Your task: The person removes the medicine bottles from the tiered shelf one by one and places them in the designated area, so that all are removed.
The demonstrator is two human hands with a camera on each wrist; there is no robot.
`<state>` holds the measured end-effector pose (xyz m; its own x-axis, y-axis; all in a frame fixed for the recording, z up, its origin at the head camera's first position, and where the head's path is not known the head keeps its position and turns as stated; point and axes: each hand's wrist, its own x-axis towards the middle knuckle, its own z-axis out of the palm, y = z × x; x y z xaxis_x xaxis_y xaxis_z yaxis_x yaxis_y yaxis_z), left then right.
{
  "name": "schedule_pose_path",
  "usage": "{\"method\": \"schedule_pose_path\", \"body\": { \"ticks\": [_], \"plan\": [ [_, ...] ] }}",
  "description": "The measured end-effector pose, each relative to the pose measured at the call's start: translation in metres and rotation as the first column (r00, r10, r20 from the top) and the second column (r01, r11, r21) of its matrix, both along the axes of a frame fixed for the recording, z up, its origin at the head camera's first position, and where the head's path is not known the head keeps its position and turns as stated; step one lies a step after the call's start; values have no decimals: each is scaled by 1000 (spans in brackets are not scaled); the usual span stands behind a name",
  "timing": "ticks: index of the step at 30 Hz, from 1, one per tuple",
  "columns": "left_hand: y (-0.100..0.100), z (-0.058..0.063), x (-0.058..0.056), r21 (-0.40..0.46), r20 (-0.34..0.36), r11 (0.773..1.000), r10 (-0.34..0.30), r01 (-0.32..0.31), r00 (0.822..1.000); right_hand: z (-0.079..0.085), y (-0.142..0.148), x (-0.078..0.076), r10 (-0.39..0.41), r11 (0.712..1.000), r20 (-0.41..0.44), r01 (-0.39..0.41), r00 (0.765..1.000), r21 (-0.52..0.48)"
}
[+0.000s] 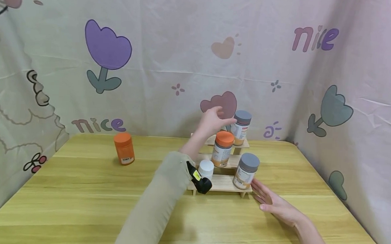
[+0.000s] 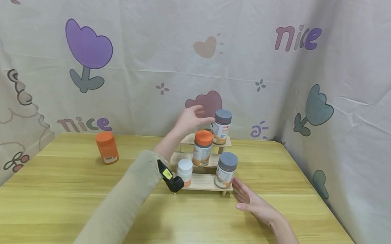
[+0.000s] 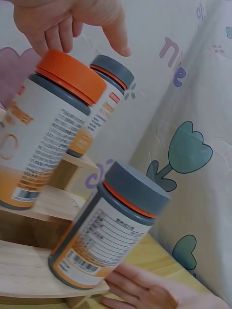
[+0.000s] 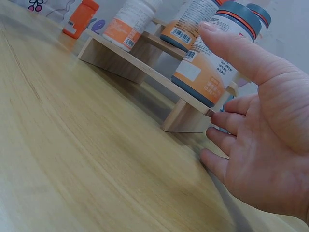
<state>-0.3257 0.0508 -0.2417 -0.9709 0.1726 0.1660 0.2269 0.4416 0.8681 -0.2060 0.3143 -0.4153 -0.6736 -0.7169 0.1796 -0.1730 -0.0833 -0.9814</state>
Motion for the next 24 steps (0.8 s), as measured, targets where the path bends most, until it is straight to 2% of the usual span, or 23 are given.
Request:
{"method": "schedule_pose_path", "body": {
  "ticks": [4, 9, 16, 24],
  "plan": [
    [14, -1, -2, -33, -6, 999, -1, 1, 1000, -1, 0, 0, -4, 1000, -5, 4, 1000, 2],
    [26, -4, -2, -39, 28, 999, -23, 24, 999, 0, 0, 1, -11, 1000, 9, 11, 1000, 10],
    [33, -3, -5, -59, 41, 998, -30, 33, 999, 3, -2, 2, -7, 1000, 18, 7, 1000, 8],
    [41, 0, -8, -54, 11, 997, -50, 50, 999, 2, -1, 2, -34, 998, 27, 33, 999, 49]
  ]
}}
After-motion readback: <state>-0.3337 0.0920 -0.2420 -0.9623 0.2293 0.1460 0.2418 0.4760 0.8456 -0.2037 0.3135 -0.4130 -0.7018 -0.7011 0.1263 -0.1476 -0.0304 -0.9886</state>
